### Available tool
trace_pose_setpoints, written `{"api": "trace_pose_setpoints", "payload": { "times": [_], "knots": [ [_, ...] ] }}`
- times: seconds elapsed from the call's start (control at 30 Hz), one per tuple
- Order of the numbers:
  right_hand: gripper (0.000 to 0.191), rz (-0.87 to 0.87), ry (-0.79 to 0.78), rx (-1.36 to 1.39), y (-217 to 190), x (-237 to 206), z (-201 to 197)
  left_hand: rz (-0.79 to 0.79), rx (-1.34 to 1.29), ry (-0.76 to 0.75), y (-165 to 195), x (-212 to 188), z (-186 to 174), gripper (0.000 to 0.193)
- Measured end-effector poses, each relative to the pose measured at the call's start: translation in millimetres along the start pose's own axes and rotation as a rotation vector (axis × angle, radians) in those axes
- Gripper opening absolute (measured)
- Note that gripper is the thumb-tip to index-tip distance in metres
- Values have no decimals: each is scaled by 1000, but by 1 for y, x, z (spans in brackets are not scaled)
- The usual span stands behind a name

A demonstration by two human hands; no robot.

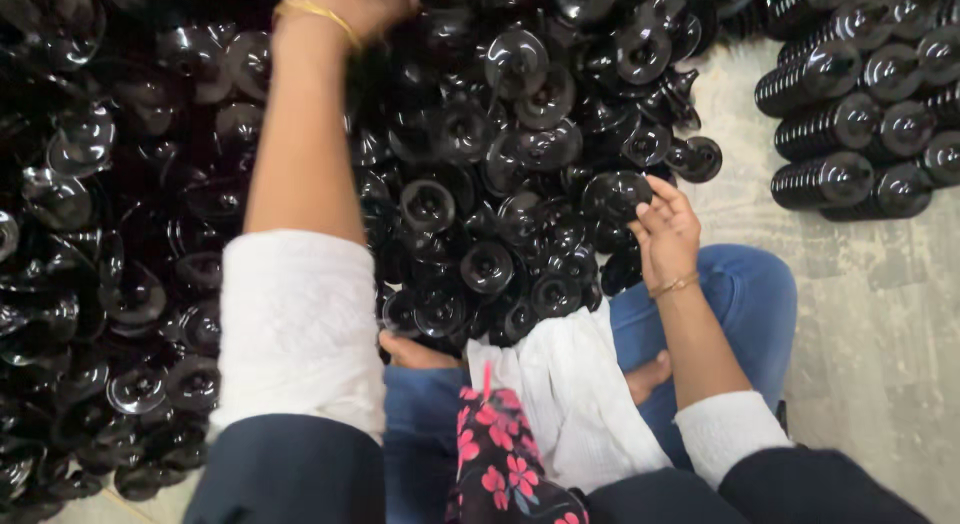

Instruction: The person sits on the floor among large piles of black plastic horn-shaped parts and stacks them one by one into tall stacks, placing each completed stack onto the pile beside them. They repeatedly pick up loose parts, align them into a stack in their hands, and set the stack down with the others.

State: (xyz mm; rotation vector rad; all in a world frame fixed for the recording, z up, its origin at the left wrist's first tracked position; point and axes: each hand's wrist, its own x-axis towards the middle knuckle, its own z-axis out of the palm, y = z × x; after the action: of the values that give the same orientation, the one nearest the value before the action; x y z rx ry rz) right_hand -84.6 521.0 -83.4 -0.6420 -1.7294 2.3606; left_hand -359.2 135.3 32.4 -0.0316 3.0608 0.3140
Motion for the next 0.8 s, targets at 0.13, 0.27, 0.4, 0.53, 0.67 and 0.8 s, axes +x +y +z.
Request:
{"api": "trace_pose_setpoints", "payload": {
  "times": [0.13, 0.27, 0.4, 0.53, 0.67, 0.8],
  "knots": [
    [40, -26, -39, 15, -10, -2, 4, 103, 41, -281, 28, -35, 50, 89],
    [38, -1, -51, 126, -23, 0, 1, 173, 69, -471, 52, -83, 62, 84],
    [19, -196, -155, 295, -58, 49, 6, 398, -106, -410, 41, -118, 10, 73],
    [23, -470, -85, -169, -99, 136, 41, 260, -317, 83, -10, -106, -44, 38],
    [62, -502, -321, -830, -80, 177, 101, -51, -218, -111, -30, -97, -41, 82],
    [82, -864, -367, -1215, -34, 159, 129, -111, -104, -256, 2, -119, 7, 101]
  ]
}}
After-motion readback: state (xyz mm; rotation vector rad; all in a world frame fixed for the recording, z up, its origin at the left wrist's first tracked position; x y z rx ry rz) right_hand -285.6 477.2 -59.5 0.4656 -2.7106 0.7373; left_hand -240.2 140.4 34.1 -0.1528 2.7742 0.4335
